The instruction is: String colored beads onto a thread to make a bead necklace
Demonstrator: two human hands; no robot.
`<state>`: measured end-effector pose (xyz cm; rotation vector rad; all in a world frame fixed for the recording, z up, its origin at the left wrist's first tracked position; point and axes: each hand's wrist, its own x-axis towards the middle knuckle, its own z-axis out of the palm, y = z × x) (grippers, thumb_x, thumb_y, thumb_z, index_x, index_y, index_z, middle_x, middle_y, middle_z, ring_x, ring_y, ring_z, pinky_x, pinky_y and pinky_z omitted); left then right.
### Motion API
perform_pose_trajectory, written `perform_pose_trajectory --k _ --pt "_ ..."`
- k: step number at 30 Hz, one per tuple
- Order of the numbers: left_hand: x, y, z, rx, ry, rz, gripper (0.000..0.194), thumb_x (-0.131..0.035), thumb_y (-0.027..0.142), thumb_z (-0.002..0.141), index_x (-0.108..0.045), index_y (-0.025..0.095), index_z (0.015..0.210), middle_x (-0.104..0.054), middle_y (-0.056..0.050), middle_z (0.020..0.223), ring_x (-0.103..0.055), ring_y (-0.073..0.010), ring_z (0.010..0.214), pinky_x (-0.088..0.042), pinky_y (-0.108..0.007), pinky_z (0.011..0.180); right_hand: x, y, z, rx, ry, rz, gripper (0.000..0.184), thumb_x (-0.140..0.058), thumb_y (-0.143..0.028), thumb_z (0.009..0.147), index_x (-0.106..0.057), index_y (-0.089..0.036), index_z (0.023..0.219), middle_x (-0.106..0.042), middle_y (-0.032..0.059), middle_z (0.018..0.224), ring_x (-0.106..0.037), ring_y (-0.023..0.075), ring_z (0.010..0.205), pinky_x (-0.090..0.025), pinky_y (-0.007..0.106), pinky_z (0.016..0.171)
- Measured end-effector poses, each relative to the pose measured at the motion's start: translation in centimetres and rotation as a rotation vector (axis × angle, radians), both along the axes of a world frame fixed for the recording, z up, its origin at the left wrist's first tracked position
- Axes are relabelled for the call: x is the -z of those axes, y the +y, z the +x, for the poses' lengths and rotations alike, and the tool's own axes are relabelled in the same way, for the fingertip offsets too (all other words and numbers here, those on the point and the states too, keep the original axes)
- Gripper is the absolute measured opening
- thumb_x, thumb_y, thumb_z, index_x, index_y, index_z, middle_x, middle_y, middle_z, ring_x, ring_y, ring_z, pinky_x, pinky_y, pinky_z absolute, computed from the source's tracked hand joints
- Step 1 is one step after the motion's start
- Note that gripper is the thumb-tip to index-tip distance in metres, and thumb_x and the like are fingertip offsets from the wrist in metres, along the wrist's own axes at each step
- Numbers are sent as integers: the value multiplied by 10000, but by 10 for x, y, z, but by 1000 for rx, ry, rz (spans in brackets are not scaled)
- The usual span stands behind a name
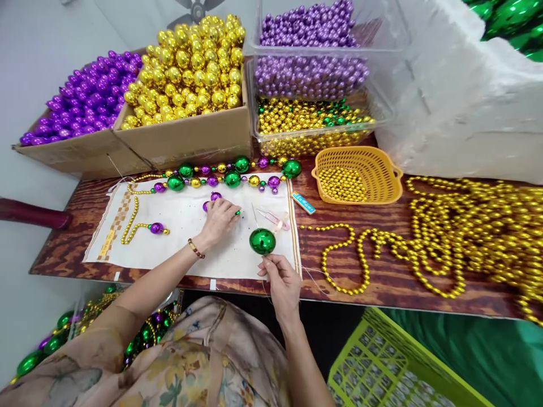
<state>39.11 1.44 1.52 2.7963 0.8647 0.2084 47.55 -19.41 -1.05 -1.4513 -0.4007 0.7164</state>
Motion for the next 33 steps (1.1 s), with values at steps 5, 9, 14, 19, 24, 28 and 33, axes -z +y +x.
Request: perform_pose_trajectory --k 5,9,14,19,24,28,33 --pt "8 9 -2 56 146 92 213 -478 190 981 -690 187 1009 -657 -122 1057 -484 -299 1109 -337 -473 941 -5 -7 -14 5 -27 -13 286 -718 -445 820 -671 -168 767 -673 35 650 -601 135 518 -454 229 457" --pt "-3 15 17 113 83 110 232 -502 249 985 -649 172 1147 -631 -142 1172 -487 -307 1142 -362 -453 934 -9 -11 -24 45 -23 -6 275 -728 -431 811 -676 -166 764 -672 32 644 -605 134 511 -455 227 457" --pt "-7 22 69 95 90 48 326 -351 174 1025 -613 164 1220 -615 -144 1200 -602 -251 1050 -432 -351 809 -11 -18 -31 80 -39 0 278 -729 -430 822 -673 -166 756 -671 30 643 -586 123 503 -444 222 454" --pt "5 27 99 51 89 -21 340 -355 105 1001 -608 148 1224 -623 -167 1180 -666 -247 998 -455 -334 774 -12 -32 -36 121 -25 -7 280 -739 -427 826 -680 -162 755 -676 34 653 -569 117 495 -413 214 427" --pt "2 25 95 18 30 -50 271 -400 164 1016 -580 143 1217 -641 -165 1197 -671 -236 1013 -472 -332 806 -10 -43 -37 156 -5 21 271 -761 -412 811 -679 -162 749 -676 31 657 -592 115 507 -444 209 464" --pt "-14 11 69 -71 -394 -613 163 -542 276 985 -591 153 1080 -685 -111 1094 -681 -173 892 -489 -278 753 -11 -45 -33 165 0 26 262 -760 -409 807 -683 -162 761 -684 36 662 -614 126 516 -455 210 471" --pt "-38 -22 27 -90 -873 -1780 199 -713 283 873 -652 136 991 -712 -72 948 -711 -154 812 -543 -278 772 -27 -41 -30 99 -37 22 250 -731 -393 816 -682 -165 724 -657 22 616 -608 123 510 -476 208 485"
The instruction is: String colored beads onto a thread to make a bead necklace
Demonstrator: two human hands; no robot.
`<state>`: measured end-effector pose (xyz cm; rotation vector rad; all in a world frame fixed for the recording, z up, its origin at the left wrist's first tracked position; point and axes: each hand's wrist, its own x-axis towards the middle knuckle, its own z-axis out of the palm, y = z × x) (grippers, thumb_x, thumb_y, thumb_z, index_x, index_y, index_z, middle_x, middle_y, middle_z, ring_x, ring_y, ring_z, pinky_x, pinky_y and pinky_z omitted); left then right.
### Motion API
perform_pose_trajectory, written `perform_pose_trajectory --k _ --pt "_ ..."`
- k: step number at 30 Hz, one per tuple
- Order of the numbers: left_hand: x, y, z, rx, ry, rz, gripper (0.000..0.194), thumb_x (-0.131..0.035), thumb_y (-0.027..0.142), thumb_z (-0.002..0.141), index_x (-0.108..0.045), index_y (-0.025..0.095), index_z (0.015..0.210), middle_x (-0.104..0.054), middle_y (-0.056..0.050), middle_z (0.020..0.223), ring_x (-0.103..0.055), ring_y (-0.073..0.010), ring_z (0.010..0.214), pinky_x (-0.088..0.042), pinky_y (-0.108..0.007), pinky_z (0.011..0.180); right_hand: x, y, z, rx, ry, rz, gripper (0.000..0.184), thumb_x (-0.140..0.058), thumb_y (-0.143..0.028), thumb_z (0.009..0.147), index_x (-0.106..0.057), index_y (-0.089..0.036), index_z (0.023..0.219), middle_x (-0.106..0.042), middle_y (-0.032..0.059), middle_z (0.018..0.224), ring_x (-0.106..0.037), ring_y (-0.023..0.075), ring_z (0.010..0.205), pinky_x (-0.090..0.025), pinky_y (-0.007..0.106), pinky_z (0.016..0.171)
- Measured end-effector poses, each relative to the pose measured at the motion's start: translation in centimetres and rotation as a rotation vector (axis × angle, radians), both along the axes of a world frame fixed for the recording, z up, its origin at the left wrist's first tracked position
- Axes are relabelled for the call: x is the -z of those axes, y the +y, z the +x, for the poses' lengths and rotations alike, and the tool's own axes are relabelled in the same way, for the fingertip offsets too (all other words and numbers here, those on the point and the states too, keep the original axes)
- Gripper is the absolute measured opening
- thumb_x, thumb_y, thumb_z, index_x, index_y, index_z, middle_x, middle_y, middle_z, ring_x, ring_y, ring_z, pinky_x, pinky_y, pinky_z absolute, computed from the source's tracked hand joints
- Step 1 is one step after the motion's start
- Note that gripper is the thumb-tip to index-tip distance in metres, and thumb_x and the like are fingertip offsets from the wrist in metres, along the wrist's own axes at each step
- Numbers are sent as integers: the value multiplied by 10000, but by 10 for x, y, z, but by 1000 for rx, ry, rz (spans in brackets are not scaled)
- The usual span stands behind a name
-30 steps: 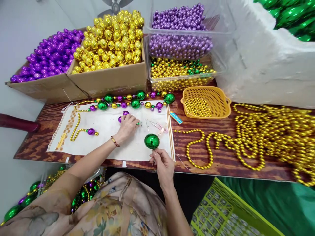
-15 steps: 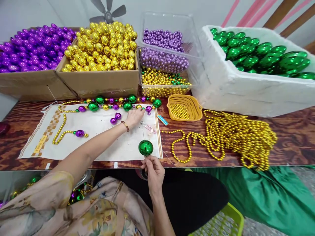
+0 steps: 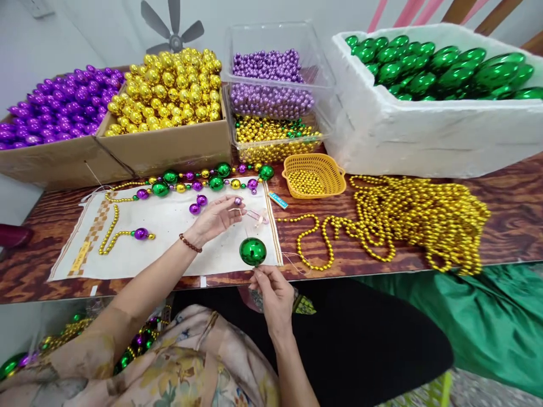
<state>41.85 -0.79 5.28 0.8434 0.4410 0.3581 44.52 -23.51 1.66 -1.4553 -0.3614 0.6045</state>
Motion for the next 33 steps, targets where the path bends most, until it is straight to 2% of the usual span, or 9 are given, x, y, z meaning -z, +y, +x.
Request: perform_pose_trajectory --k 3,8,15,21,26,33 --pt "-10 -15 -14 -5 -98 -203 186 -705 206 873 -696 109 1031 -716 -76 919 -721 -171 851 -566 -314 854 -12 0 -2 -24 -29 -6 236 -716 -371 820 -672 -169 706 -641 10 600 -601 116 510 -491 202 500" --pt "-19 -25 -22 -31 -159 -301 184 -613 145 927 -711 99 1076 -711 -71 899 -726 -173 856 -567 -379 944 -21 -3 -7 -15 -46 -20 219 -719 -350 820 -657 -174 707 -619 -5 588 -591 105 510 -491 186 499" --pt "-19 -24 -29 -34 -173 -260 107 -670 112 874 -714 112 972 -727 -68 893 -740 -198 879 -557 -443 990 -24 -8 -9 -1 -51 -37 210 -724 -344 817 -660 -171 718 -617 -3 588 -583 106 514 -497 185 494" --pt "-19 -21 -32 -19 -173 -239 190 -682 141 876 -727 128 1060 -728 -66 901 -735 -196 883 -537 -488 1024 -29 -8 -10 -23 -72 -25 212 -713 -338 833 -653 -173 716 -614 -6 576 -578 104 494 -490 188 485" --pt "-18 -19 -32 -1 -178 -217 217 -708 147 859 -731 137 1074 -717 -51 906 -727 -171 860 -525 -488 1045 -29 -8 -9 -38 -84 -43 218 -704 -346 842 -653 -171 721 -618 -2 577 -582 107 489 -484 190 478" --pt "-15 -15 -35 1 -141 -134 194 -768 202 817 -740 136 997 -724 -64 930 -732 -185 852 -534 -495 1023 -28 -8 -9 -24 -32 -68 218 -712 -356 828 -655 -168 734 -610 -10 565 -576 105 461 -492 191 457"
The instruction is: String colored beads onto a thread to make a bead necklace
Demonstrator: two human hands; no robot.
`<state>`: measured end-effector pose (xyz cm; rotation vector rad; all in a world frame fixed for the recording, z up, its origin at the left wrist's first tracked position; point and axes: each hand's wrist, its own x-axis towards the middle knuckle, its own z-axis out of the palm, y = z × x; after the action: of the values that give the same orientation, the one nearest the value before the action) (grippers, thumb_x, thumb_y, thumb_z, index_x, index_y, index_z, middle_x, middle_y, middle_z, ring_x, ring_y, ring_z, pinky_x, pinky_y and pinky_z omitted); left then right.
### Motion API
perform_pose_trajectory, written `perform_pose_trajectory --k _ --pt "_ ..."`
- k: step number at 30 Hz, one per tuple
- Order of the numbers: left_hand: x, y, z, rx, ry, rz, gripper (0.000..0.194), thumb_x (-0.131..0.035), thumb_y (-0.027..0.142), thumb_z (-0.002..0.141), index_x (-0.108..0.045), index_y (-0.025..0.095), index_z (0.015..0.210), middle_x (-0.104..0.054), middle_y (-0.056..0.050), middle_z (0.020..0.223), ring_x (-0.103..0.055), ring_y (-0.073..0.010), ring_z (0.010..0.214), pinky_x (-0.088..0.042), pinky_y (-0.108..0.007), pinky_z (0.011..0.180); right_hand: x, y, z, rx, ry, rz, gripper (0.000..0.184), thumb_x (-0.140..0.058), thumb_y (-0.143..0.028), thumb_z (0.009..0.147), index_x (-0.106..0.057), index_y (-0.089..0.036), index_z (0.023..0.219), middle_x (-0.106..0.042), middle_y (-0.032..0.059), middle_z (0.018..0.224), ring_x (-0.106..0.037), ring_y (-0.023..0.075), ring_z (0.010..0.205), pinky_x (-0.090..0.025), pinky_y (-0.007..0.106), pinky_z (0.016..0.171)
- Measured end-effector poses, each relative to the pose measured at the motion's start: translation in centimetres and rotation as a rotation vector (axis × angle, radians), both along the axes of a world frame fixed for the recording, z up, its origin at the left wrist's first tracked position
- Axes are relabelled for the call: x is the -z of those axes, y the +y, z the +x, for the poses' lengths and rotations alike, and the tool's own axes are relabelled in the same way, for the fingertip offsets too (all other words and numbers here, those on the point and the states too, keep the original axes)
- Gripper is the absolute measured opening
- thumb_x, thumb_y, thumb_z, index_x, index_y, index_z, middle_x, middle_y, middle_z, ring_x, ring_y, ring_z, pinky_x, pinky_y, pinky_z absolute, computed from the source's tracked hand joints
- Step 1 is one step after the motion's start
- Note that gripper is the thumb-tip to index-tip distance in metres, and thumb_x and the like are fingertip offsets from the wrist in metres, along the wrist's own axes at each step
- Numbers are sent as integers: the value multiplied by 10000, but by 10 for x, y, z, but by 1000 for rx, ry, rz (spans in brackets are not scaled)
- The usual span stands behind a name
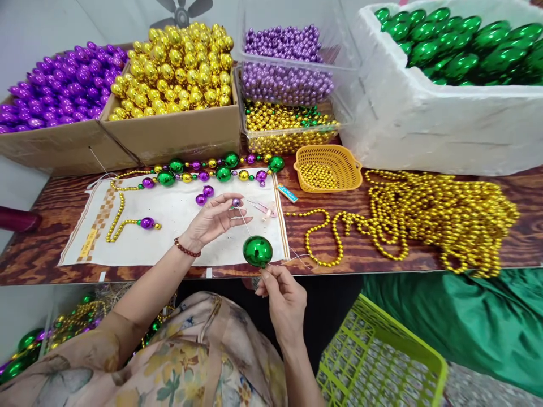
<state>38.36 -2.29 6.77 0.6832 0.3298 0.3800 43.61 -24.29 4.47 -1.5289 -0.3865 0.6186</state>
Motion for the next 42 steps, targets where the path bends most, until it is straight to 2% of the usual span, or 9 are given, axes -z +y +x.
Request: perform_pose_trajectory --k 13,17,21,26,28,31,34,38,42 --pt "-3 6 -8 -20 51 64 236 -787 209 791 -756 150 1018 -719 -44 878 -713 -160 846 -518 -467 1030 5 6 -6 -16 62 -2 262 -731 -394 809 -648 -167 708 -605 -8 577 -567 103 462 -486 198 460" --pt "1 7 -9 -34 84 96 305 -793 189 775 -747 183 1076 -718 -28 919 -705 -149 848 -526 -418 992 6 13 -5 -27 92 -4 282 -744 -429 798 -675 -166 725 -622 3 596 -579 114 486 -503 220 486" --pt "7 -12 -1 14 134 107 263 -805 257 770 -752 138 999 -726 -69 933 -692 -161 880 -526 -300 868 15 31 -7 -32 145 18 295 -756 -451 785 -687 -166 758 -651 13 636 -580 114 489 -486 225 486" --pt "12 -44 18 -205 197 22 322 -778 444 778 -671 162 889 -653 -5 798 -671 -143 746 -521 -256 706 24 47 -3 -118 115 8 315 -713 -478 826 -666 -172 769 -637 -6 629 -570 110 489 -470 224 502" --pt "10 -47 25 -248 244 106 315 -767 444 765 -643 160 825 -615 14 698 -637 -128 647 -494 -239 638 21 45 10 -167 55 -26 310 -704 -481 837 -708 -171 843 -613 -18 577 -559 119 482 -464 231 501" --pt "3 -43 29 -43 264 428 264 -723 391 777 -660 140 727 -626 -8 638 -585 -118 611 -449 -228 620 12 43 39 -79 -23 -5 353 -726 -474 814 -755 -175 1000 -651 -12 627 -494 97 434 -419 230 455" --pt "-7 -38 28 184 272 719 219 -621 275 825 -660 136 661 -633 -13 650 -542 -108 632 -427 -223 648 0 52 69 -48 -29 110 321 -784 -420 760 -792 -178 970 -667 5 667 -464 85 439 -404 235 455" --pt "-20 -28 20 300 376 850 157 -585 219 809 -672 143 702 -622 2 653 -531 -108 629 -395 -211 604 -11 68 88 112 63 318 219 -826 -393 705 -787 -189 774 -636 10 591 -504 106 475 -400 231 462" --pt "-30 -17 9 323 388 868 171 -555 195 806 -676 143 697 -622 3 661 -539 -105 639 -408 -202 623 -12 82 78 -155 75 235 307 -820 -432 730 -799 -182 906 -638 17 582 -567 140 518 -474 268 526"
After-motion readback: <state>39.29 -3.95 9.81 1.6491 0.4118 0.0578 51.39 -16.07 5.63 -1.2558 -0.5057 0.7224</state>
